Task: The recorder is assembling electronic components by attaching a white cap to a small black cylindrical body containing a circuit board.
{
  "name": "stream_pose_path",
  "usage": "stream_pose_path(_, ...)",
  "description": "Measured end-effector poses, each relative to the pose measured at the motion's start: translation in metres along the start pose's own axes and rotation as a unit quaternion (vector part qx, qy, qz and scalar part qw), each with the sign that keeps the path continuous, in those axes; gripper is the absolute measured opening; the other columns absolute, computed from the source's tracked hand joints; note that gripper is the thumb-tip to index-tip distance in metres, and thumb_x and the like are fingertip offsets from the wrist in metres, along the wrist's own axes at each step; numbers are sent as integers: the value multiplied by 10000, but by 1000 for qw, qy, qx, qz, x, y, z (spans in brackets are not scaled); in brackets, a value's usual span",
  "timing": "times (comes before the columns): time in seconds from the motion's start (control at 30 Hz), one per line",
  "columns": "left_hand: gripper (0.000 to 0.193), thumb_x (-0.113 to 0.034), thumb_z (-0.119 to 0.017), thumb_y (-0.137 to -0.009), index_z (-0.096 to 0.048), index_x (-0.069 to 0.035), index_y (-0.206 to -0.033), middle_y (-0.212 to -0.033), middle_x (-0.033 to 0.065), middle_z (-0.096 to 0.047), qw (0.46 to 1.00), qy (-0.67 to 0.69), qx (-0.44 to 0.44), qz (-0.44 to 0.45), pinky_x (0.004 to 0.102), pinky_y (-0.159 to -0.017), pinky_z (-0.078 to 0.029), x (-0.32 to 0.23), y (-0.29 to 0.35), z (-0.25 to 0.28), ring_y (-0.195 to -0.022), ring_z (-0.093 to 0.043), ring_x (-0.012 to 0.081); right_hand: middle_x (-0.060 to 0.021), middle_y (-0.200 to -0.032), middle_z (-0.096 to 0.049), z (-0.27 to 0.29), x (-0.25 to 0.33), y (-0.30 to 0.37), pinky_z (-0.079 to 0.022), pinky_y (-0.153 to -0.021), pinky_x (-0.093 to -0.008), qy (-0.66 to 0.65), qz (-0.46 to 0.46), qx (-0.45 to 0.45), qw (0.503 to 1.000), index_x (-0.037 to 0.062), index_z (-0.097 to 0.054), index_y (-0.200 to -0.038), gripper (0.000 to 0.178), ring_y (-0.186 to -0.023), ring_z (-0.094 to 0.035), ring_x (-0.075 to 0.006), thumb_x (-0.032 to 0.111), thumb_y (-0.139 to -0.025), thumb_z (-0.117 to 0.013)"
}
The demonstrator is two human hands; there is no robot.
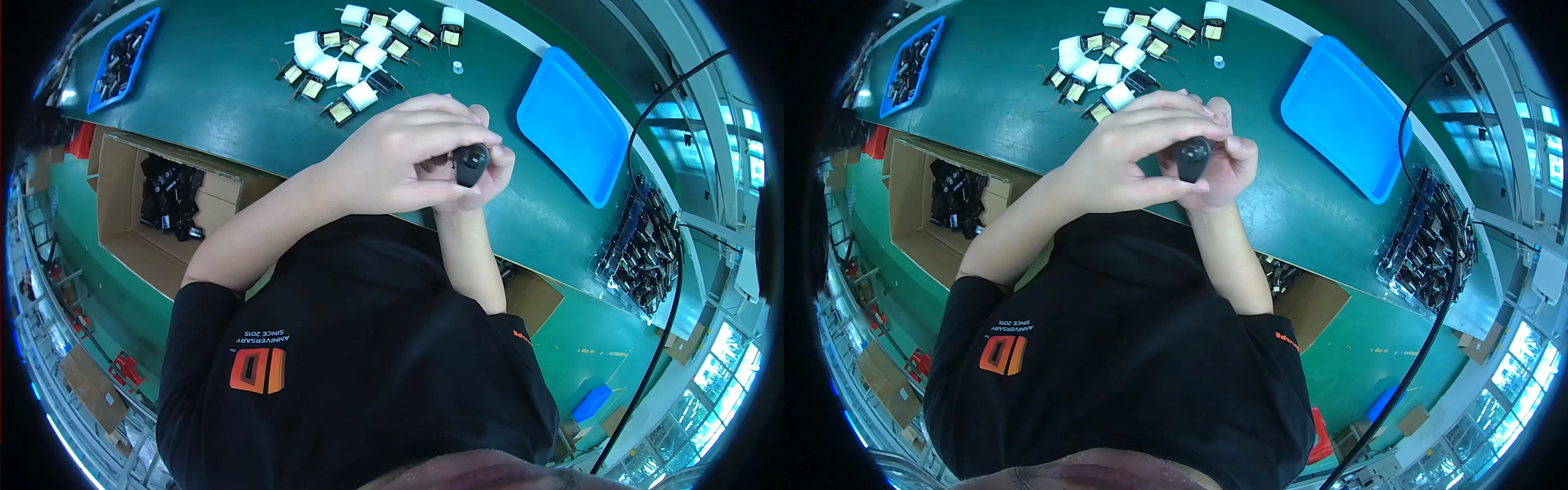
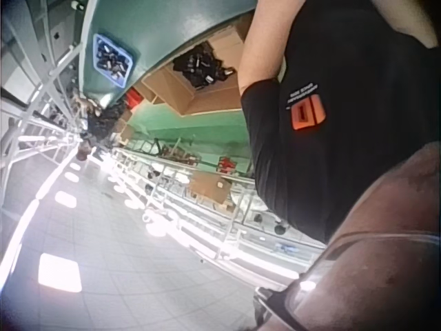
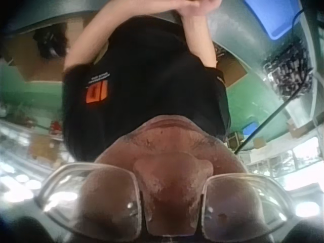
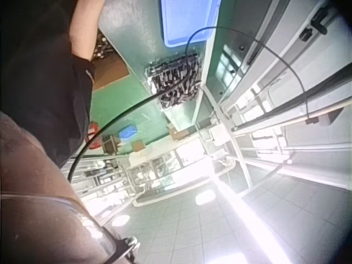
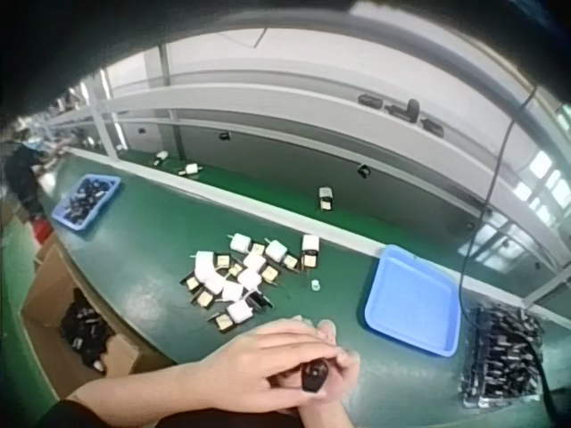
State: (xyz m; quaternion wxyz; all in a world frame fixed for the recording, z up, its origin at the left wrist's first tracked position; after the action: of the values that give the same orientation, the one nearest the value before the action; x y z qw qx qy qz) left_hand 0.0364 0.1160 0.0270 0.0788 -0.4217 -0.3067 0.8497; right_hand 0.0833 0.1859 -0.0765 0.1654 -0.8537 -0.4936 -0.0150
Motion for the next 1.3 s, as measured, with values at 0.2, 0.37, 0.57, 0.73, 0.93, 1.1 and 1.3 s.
stream_pose_path(0.2,664,-165,-823,-718,-549,21,-1294,-1195,138,-658,995,-33,-91,-36,398,-928,-486,9,11,37,-1112,-612,314,-111,-1101,-549,-19,72,23,-450,-833,-294,535,326,-146,766,19,-540,-1136,460,-966,-546,-178,273,-796,-718)
stream_pose_path(0.37,727,-141,-804,-746,-464,32,-1365,-1233,171,-634,980,-114,-104,-128,420,-931,-493,1,16,23,-1140,-601,349,-120,-1141,-526,-83,34,7,-483,-865,-310,631,189,0,752,-42,-553,-1226,693,-925,-562,-163,132,-635,-870)
stream_pose_path(0.57,922,-84,-810,-699,-320,15,-1473,-1441,233,-444,995,-8,-84,-45,449,-1019,-440,15,25,18,-1305,-479,363,-119,-1205,-519,-67,29,6,-484,-918,-313,518,113,-25,847,-52,-532,-1247,660,-1012,-582,-170,18,-657,-818)
stream_pose_path(0.73,1149,-371,-844,-680,-166,13,-1524,-1525,217,-317,975,202,11,96,440,-1131,-300,29,21,11,-1407,-345,319,-123,-1213,-531,-60,26,7,-475,-949,-325,429,81,-2,900,-75,-510,-1252,672,-1060,-587,-183,54,-675,-830)
stream_pose_path(0.93,1130,-458,-841,-706,-203,18,-1508,-1475,191,-393,958,239,24,156,436,-1158,-284,34,23,3,-1371,-395,290,-152,-1254,-528,-56,29,8,-520,-877,-316,488,96,-9,868,-74,-504,-1280,711,-1031,-596,-209,175,-694,-820)
stream_pose_path(1.1,1093,-532,-765,-761,-186,0,-1521,-1494,225,-360,923,329,-28,200,437,-1112,-340,39,28,-2,-1361,-408,307,-142,-1217,-524,-65,29,7,-475,-925,-324,508,117,6,853,-103,-502,-1280,677,-1026,-574,-188,140,-729,-811)
stream_pose_path(1.3,931,-294,-794,-788,-261,17,-1485,-1462,179,-422,920,346,-38,182,440,-1154,-292,37,27,5,-1365,-409,276,-142,-1215,-518,-60,29,6,-468,-931,-319,471,90,1,877,-102,-508,-1276,655,-1035,-568,-184,115,-726,-792)
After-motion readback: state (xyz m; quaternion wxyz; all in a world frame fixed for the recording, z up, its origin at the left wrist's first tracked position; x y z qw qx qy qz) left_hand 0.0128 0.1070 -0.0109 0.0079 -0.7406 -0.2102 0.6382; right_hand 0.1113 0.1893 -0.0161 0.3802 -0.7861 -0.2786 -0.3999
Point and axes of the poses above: each hand's wrist, its own y-axis away from the middle knuckle, its own z-axis out of the back of the hand, x = y × z, the point moved 7 cm from there along -y, towards the middle knuckle
